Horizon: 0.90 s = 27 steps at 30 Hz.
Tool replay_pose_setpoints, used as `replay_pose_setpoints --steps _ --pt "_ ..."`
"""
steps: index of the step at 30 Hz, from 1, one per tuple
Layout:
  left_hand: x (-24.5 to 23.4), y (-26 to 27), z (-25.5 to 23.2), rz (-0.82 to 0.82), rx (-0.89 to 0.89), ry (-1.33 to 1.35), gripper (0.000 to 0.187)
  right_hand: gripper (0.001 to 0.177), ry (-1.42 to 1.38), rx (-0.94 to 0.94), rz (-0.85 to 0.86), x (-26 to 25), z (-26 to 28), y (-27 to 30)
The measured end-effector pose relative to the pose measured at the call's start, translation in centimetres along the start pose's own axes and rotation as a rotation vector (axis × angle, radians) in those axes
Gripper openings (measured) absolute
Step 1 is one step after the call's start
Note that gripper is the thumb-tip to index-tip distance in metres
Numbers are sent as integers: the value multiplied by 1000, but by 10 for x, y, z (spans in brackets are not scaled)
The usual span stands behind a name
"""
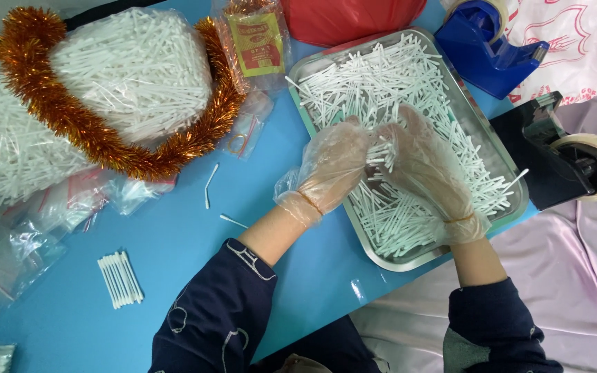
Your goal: The person sorts white cotton swabs by hand on a blue table and places them into a small plastic bag.
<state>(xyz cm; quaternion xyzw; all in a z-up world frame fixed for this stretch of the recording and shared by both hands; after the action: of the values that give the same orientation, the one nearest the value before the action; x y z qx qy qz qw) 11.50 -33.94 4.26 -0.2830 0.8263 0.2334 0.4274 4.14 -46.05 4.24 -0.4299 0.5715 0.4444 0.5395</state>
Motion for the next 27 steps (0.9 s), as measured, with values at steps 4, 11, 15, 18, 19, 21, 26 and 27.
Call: replay_pose_setpoints --steps 4,11,15,18,19,21,26,27 --pt "-9 12 4 -33 12 22 57 84 -58 -20 -31 5 13 2" --pt "-29 37 14 -99 33 56 45 40 -141 -296 -481 -3 19 4" --pt "-42 65 32 -140 17 74 40 48 24 -320 -458 19 22 -2" --pt "-53 87 47 -185 19 88 36 59 -63 -412 -508 18 46 0" --pt "-56 96 52 -198 21 95 34 52 46 -422 -602 14 56 2" --pt "-60 115 66 -215 13 106 32 45 153 -441 -694 8 79 8" --pt "-70 146 88 -268 9 140 27 47 226 -410 -646 9 137 21" --pt "-56 141 108 -273 1 141 27 47 223 -419 -646 16 147 21"
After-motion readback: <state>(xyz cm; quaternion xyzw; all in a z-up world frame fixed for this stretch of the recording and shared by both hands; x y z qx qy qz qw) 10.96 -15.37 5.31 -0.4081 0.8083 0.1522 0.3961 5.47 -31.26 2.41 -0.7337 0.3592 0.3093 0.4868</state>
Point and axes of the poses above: each hand's wrist, its own y-axis away from the middle knuckle, its own x-axis out of the palm, z = x × y, the point moved 2 cm from there along -y, towards the middle knuckle, and after that the axes turned 11 degrees about y, right-handed, at the moved point
